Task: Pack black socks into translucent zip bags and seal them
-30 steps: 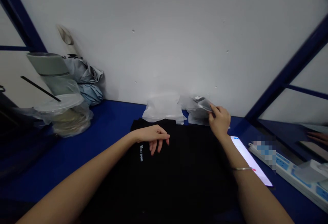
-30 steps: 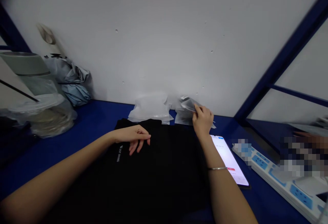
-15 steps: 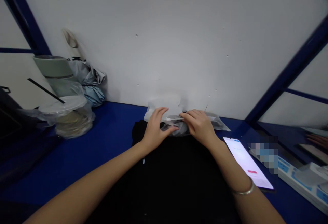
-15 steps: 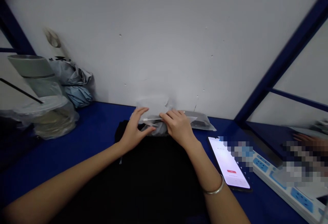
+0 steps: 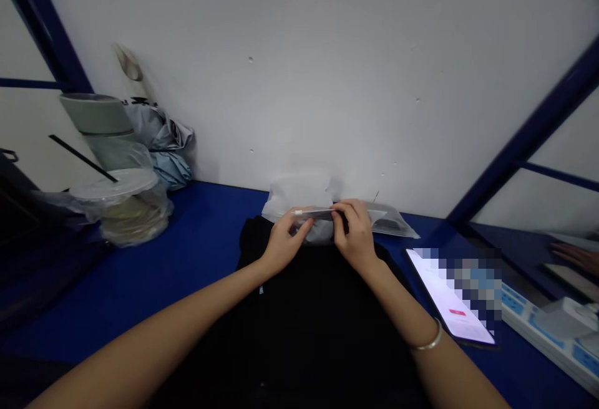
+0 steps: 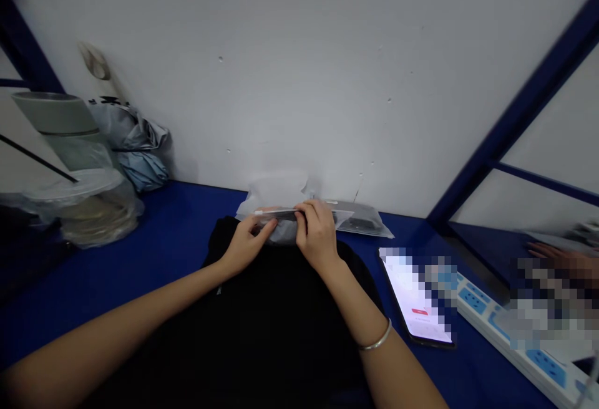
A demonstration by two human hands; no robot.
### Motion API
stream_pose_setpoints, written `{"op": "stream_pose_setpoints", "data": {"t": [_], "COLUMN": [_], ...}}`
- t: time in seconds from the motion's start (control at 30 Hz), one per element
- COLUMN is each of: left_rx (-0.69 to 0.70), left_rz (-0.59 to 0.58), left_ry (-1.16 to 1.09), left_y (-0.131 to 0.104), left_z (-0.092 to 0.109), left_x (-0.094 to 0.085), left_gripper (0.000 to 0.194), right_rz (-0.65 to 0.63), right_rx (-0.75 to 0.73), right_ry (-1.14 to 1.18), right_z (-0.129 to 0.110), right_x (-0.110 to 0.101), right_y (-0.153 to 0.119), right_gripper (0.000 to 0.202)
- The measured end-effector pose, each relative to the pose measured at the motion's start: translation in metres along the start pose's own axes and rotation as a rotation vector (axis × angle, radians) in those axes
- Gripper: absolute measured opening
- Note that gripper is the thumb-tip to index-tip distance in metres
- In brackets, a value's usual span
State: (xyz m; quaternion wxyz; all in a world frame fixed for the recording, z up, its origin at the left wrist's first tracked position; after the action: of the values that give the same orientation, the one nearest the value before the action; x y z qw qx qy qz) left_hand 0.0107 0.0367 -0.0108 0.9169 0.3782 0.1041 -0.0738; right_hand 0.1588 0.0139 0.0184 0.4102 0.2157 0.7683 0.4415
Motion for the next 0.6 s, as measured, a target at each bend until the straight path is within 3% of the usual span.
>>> {"op": "stream_pose_setpoints", "data": {"t": [0.37,0.5,0.6], "left_rx": [0.082,0.122,0.166], "left_rz": [0.026,0.02,0.003], "left_ry": [-0.054,-0.092,-0.088], "left_y": [0.003,0.003,0.001], "left_z": [0.016,0.019,0.017], "left_x": [-0.002,0.0,0.001], "left_gripper": [0.02,0.016,0.017], "right_rz": [0.008,0.048,-0.012], "right_rx": [-0.052,-0.116,-0.183], "right_ry": [-0.113,-0.05,0.011], "right_z": [-0.008,-0.021,-0.034], "right_x": [0.002,-0.002,-0.004], "right_y": [-0.002,-0.004,-0.005], "right_gripper": [0.016,0.016,0.021]}}
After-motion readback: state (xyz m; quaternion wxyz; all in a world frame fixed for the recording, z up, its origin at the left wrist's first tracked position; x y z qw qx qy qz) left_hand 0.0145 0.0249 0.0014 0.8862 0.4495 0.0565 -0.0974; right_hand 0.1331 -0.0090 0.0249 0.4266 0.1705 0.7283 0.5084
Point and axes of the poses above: each hand's wrist, its own y-axis towards the middle knuckle, its own x-axis out of the palm, z = x × y, the point moved 2 cm from there along y, towards the middle knuckle, and after that the axes turned 9 degrees about x, right-handed, at the moved point
